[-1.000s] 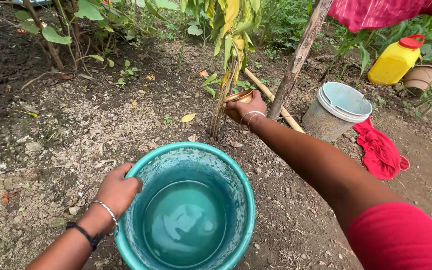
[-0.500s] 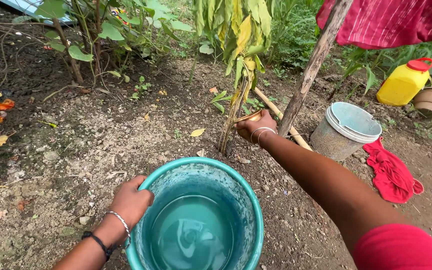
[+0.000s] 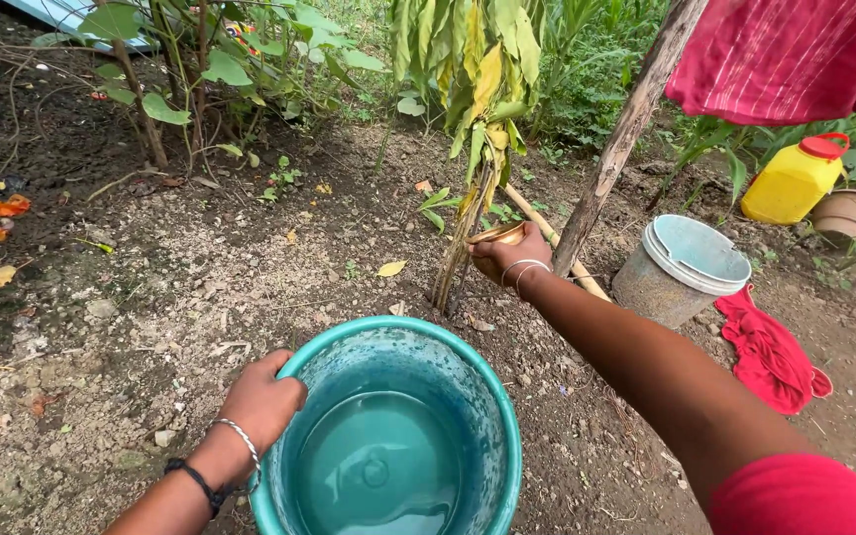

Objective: The person waters small plants by dipping a bowl into a bucket and pouring it over the soil, then moves to a larger plant to water its base and leaves.

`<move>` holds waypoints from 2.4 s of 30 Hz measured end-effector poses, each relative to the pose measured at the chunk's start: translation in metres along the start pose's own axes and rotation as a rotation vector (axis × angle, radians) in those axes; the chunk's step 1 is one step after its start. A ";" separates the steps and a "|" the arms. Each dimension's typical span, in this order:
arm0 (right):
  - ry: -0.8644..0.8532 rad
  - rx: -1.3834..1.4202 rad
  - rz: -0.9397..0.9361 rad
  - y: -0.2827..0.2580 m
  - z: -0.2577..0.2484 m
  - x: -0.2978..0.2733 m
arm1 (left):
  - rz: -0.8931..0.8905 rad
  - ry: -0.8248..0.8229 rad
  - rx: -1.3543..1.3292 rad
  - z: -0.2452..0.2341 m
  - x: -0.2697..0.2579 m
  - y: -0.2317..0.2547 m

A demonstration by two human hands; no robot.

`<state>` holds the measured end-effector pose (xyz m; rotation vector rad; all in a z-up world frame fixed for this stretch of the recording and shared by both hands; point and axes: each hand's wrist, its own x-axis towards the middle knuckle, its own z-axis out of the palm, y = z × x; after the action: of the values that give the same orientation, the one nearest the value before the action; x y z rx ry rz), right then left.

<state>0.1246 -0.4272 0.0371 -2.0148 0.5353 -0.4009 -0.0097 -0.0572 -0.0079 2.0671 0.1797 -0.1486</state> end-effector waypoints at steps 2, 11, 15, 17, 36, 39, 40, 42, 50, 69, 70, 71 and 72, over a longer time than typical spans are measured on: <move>-0.017 0.116 0.000 0.002 -0.001 -0.002 | 0.015 -0.004 -0.012 0.000 0.002 -0.002; -0.080 0.081 0.116 -0.018 -0.002 -0.014 | 0.024 -0.007 -0.034 0.000 0.003 -0.003; -0.036 -0.200 0.064 -0.016 0.005 -0.006 | 0.029 -0.003 -0.016 -0.001 0.002 -0.001; -0.060 -0.140 0.060 -0.012 0.010 0.000 | 0.022 -0.002 -0.002 -0.002 0.000 0.003; 0.018 -0.058 0.060 -0.004 -0.001 0.001 | 0.038 -0.008 -0.039 0.000 0.001 -0.002; -0.031 -0.020 0.095 -0.010 0.002 -0.001 | 0.037 0.000 -0.014 -0.001 0.001 0.001; -0.031 -0.018 0.094 -0.009 0.005 0.003 | 0.038 0.001 -0.013 -0.001 0.001 0.000; -0.008 -0.142 0.085 -0.007 0.010 0.012 | 0.037 0.006 0.011 -0.001 0.003 -0.001; -0.068 -0.125 0.055 -0.016 0.019 0.023 | 0.010 -0.016 -0.049 0.000 0.003 -0.001; -0.029 0.013 0.053 -0.030 0.008 -0.005 | 0.031 0.020 0.037 0.002 0.011 -0.008; -0.033 0.019 0.044 -0.030 0.011 -0.003 | 0.034 0.031 0.036 0.003 0.013 -0.010; -0.050 0.044 0.074 -0.030 0.014 0.000 | 0.040 0.030 0.028 0.004 0.015 -0.012; -0.067 0.069 0.103 -0.030 0.017 0.003 | 0.047 0.029 0.019 0.006 0.017 -0.014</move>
<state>0.1415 -0.4032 0.0558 -1.9186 0.5738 -0.2845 0.0039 -0.0543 -0.0257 2.0917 0.1483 -0.0916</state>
